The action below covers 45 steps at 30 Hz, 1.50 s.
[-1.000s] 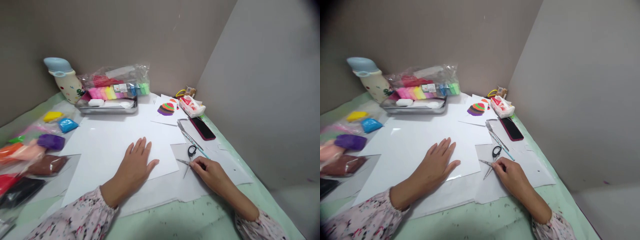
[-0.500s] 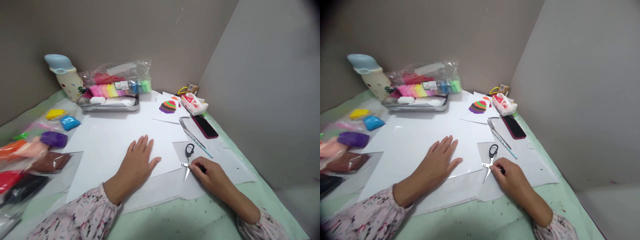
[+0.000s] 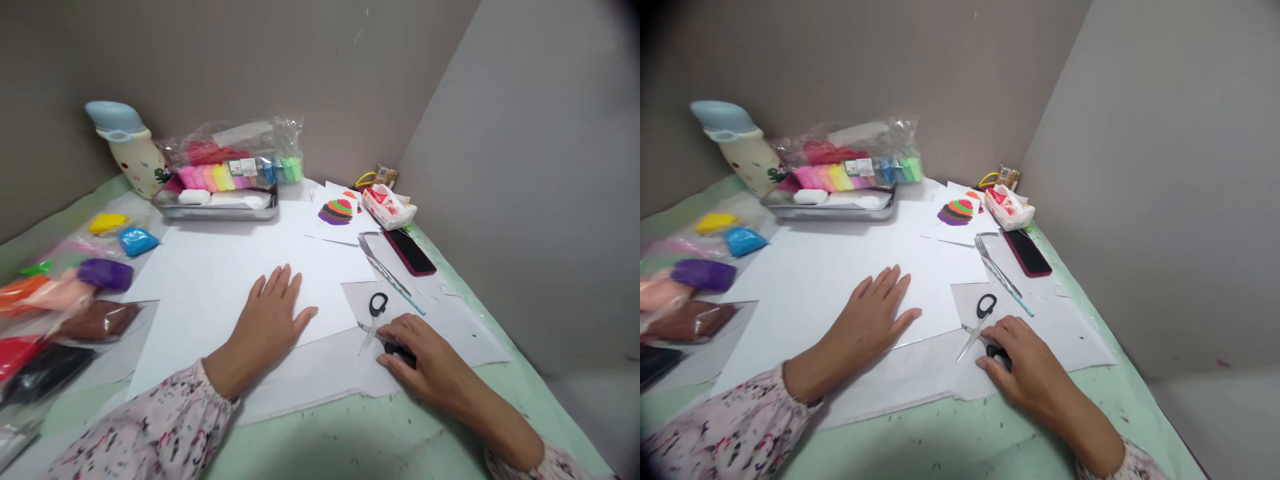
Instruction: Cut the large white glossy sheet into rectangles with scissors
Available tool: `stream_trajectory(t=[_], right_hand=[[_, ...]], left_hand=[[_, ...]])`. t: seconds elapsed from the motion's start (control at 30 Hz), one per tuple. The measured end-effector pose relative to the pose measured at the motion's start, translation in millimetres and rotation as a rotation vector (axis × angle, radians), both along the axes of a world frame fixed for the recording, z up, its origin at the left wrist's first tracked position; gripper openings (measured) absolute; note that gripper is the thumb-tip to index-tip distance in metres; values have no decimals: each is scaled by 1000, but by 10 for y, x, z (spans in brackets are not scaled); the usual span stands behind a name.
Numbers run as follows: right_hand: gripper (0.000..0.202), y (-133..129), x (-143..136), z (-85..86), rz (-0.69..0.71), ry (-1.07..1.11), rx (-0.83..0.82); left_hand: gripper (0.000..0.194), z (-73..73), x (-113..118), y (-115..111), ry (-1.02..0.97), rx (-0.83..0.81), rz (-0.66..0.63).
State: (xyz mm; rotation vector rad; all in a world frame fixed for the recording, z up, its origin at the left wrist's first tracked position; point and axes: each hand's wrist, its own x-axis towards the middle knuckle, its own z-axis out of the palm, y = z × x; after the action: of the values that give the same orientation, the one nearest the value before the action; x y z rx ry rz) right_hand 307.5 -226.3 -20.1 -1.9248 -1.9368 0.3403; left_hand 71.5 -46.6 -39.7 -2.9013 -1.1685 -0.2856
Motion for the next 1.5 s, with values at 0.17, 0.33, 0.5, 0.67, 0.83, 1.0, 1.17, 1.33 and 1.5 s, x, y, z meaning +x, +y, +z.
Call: stream_trajectory(t=[0.17, 0.33, 0.5, 0.67, 0.83, 1.0, 1.17, 1.33, 1.5], right_hand=[[36, -106, -22, -10, 35, -112, -14], [38, -75, -12, -99, 70, -213, 87], [37, -6, 68, -133, 79, -243, 141], [38, -35, 85, -156, 82, -293, 132], [39, -82, 67, -203, 54, -422, 140], [40, -46, 79, -213, 92, -414, 167], [41, -22, 81, -211, 114, -337, 165], [43, -32, 79, -219, 134, -297, 196], [45, -36, 80, -230, 122, -257, 193]], left_hand=[[52, 26, 19, 30, -44, 64, -134], [50, -10, 20, 30, -24, -62, -310], [56, -4, 9, 25, -8, -106, -305], [60, -8, 11, 31, -3, -99, -303], [62, -31, 16, 40, 2, -100, -308], [63, -24, 21, 41, 18, -116, -311], [63, -23, 16, 38, 26, -115, -305], [63, -35, 17, 39, 12, -100, -307], [62, -40, 13, 33, -6, -96, -310]])
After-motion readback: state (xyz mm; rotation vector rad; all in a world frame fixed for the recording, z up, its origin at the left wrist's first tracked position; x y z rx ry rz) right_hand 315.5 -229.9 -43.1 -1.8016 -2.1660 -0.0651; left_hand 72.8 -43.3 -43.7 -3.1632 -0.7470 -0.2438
